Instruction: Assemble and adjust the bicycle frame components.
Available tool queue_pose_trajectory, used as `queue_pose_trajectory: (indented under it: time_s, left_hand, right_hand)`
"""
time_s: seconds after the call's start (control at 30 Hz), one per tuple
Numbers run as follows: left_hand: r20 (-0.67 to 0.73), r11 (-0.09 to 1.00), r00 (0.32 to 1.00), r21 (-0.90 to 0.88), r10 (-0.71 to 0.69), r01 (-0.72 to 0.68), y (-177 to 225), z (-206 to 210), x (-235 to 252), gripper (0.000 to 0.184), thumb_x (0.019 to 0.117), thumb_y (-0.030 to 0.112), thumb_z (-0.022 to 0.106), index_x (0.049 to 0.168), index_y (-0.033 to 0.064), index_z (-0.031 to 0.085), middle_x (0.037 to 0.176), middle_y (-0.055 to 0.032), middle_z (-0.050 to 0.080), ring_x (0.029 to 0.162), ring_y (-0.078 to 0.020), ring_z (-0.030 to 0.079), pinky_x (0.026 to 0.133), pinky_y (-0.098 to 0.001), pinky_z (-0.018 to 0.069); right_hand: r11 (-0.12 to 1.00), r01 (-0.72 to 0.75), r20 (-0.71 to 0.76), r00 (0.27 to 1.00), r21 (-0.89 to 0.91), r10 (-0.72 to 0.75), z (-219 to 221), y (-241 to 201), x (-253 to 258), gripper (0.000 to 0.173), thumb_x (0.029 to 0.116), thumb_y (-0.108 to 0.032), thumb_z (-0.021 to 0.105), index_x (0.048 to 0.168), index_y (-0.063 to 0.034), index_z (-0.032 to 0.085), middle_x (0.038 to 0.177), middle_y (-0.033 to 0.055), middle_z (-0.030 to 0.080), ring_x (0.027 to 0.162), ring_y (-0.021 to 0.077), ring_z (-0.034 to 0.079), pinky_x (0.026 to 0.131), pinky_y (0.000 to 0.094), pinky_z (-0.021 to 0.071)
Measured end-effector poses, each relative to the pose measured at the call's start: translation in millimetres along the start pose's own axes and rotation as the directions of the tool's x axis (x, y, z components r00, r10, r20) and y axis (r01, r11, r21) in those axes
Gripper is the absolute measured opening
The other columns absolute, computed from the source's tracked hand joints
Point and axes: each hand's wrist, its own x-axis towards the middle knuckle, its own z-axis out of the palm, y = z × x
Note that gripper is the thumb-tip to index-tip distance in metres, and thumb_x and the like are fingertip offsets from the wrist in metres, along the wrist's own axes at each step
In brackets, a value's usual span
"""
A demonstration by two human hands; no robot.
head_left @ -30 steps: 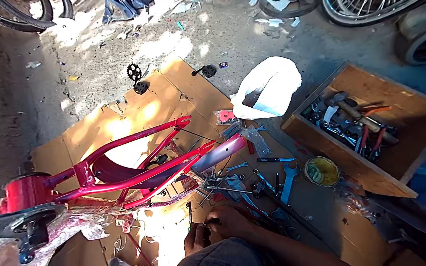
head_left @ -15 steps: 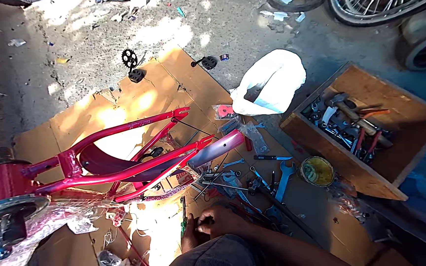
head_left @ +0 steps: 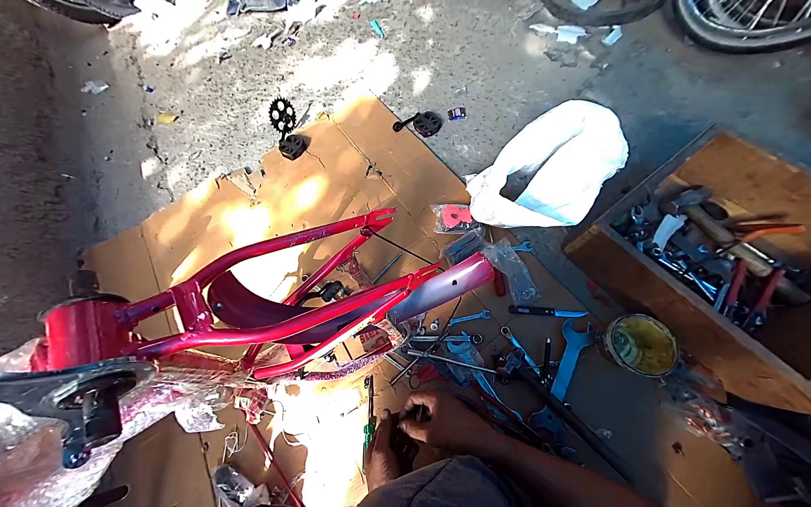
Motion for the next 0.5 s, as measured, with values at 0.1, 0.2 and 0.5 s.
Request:
queue_pose_trajectory:
  time_s: [0.1, 0.2, 0.5]
  left_hand:
    - [-0.084, 0.992, 0.991, 0.079, 0.103, -0.096, 37, 6, -10, 0.036, 0.1129, 0.031, 0.032, 0.105, 0.0077, 0.058, 0.054, 0.0052, 0.05, 0.043, -0.0061, 0.05, 0.042, -0.0219, 0.0438]
    - [-0.112, 0.935, 0.929, 0.077, 0.353, -0.346, 83, 0, -15, 0.034, 0.1116, 0.029, 0.034, 0.11, 0.0099, 0.062, 0.053, 0.008, 0.048, 0.042, -0.0042, 0.047, 0.042, -0.0213, 0.0431]
    - [0.018, 0.885, 0.892, 0.124, 0.451, -0.45, 177, 12, 15, 0.044, 0.1088, 0.024, 0.049, 0.066, 0.0133, 0.052, 0.052, 0.0058, 0.037, 0.042, -0.005, 0.034, 0.043, -0.0197, 0.0317]
  right_hand:
    - [0.995, 0.025, -0.179, 0.984, 0.093, -0.007, -10, 0, 4, 0.024, 0.096, -0.027, 0.065, 0.11, -0.0081, 0.071, 0.112, 0.0068, 0.067, 0.086, 0.0133, 0.066, 0.077, 0.0326, 0.0574]
    - [0.993, 0.101, -0.314, 0.946, 0.058, -0.077, -23, -11, 11, 0.024, 0.0975, -0.028, 0.063, 0.112, -0.0092, 0.07, 0.132, 0.0075, 0.063, 0.095, 0.0131, 0.067, 0.081, 0.0319, 0.0587]
    - [0.886, 0.453, -0.347, 0.818, -0.101, -0.458, -39, -68, 68, 0.021, 0.1056, -0.016, 0.052, 0.115, -0.0006, 0.062, 0.124, 0.014, 0.059, 0.11, 0.0192, 0.064, 0.093, 0.0368, 0.0578]
